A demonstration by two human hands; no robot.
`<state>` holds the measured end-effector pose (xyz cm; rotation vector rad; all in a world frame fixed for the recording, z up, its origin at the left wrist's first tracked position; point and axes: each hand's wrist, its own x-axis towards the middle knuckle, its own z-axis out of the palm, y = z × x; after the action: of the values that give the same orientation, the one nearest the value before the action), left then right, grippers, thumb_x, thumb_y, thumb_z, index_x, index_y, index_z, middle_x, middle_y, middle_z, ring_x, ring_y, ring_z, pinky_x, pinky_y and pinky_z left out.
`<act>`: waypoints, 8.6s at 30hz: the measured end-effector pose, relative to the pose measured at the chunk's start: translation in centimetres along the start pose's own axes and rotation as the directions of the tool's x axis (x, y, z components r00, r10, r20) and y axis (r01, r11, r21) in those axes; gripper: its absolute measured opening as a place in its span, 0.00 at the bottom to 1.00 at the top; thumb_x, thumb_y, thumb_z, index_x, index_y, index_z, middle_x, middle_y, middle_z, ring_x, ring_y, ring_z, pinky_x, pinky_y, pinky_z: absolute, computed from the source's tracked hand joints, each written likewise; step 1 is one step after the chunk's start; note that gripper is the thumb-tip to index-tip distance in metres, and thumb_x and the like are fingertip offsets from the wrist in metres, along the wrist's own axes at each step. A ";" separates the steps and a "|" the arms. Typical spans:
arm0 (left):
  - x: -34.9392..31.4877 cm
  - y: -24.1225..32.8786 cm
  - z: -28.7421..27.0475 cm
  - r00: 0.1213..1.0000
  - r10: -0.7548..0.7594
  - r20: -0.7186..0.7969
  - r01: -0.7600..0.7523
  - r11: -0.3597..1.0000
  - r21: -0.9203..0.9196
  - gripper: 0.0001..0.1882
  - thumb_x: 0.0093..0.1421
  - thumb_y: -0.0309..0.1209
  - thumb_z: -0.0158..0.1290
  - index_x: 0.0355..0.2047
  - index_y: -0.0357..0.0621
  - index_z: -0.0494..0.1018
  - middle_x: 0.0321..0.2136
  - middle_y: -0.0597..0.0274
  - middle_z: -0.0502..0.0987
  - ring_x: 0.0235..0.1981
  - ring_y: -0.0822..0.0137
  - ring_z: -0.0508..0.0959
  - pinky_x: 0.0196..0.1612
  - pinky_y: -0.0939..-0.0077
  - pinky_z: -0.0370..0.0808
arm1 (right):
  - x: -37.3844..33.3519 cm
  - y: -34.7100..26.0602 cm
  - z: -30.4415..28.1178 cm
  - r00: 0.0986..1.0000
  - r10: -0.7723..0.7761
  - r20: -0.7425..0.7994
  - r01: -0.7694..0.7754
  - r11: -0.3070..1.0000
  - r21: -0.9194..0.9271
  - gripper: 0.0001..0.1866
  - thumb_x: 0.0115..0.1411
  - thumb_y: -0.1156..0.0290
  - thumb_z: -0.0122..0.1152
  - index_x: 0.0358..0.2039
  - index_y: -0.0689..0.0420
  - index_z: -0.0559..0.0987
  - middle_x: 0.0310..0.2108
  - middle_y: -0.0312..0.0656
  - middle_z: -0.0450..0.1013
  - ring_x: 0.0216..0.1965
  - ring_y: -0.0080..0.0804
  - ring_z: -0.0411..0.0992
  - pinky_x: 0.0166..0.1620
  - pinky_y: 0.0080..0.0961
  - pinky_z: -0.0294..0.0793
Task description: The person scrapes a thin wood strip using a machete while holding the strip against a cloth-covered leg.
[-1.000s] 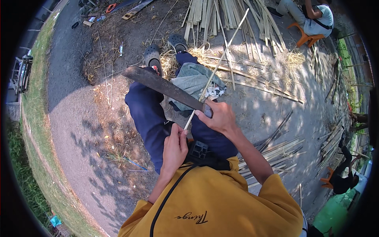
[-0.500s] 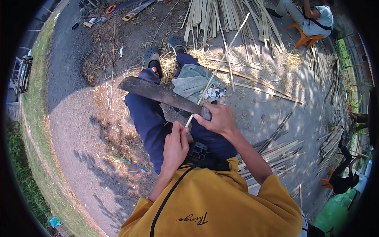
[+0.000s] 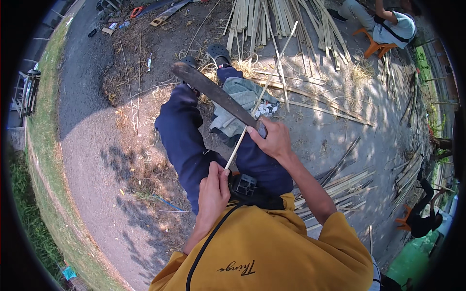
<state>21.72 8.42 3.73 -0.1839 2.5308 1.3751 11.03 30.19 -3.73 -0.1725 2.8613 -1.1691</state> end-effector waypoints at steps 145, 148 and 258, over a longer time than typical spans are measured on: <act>3.9 -3.3 -0.1 0.960 0.014 0.281 0.038 0.983 -0.178 0.18 0.78 0.41 0.52 0.43 0.35 0.74 0.26 0.57 0.75 0.25 0.64 0.74 0.33 0.64 0.72 | -1.2 -0.2 0.2 0.995 -0.090 -0.044 0.083 0.987 -0.135 0.30 0.59 0.35 0.68 0.36 0.53 0.82 0.18 0.47 0.77 0.22 0.52 0.80 0.26 0.47 0.76; 4.9 -5.1 0.6 0.906 0.016 0.423 0.155 0.918 -0.365 0.20 0.81 0.43 0.45 0.44 0.36 0.75 0.23 0.68 0.69 0.23 0.75 0.68 0.28 0.74 0.67 | -1.2 -0.8 0.0 0.996 -0.082 -0.031 0.077 0.988 -0.135 0.30 0.59 0.36 0.69 0.37 0.54 0.82 0.18 0.46 0.77 0.22 0.51 0.79 0.27 0.46 0.75; 7.7 -2.9 4.8 0.964 0.073 0.254 0.000 0.960 -0.279 0.15 0.79 0.31 0.42 0.38 0.30 0.70 0.26 0.47 0.74 0.28 0.50 0.77 0.36 0.55 0.73 | -1.2 0.0 -0.2 0.994 -0.050 0.101 0.055 0.998 -0.043 0.31 0.59 0.35 0.67 0.36 0.55 0.85 0.18 0.48 0.77 0.23 0.54 0.79 0.29 0.48 0.77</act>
<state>15.81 10.91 -3.23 -0.0033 2.1313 1.6464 12.21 30.47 -3.58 -0.3013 2.8140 -1.0714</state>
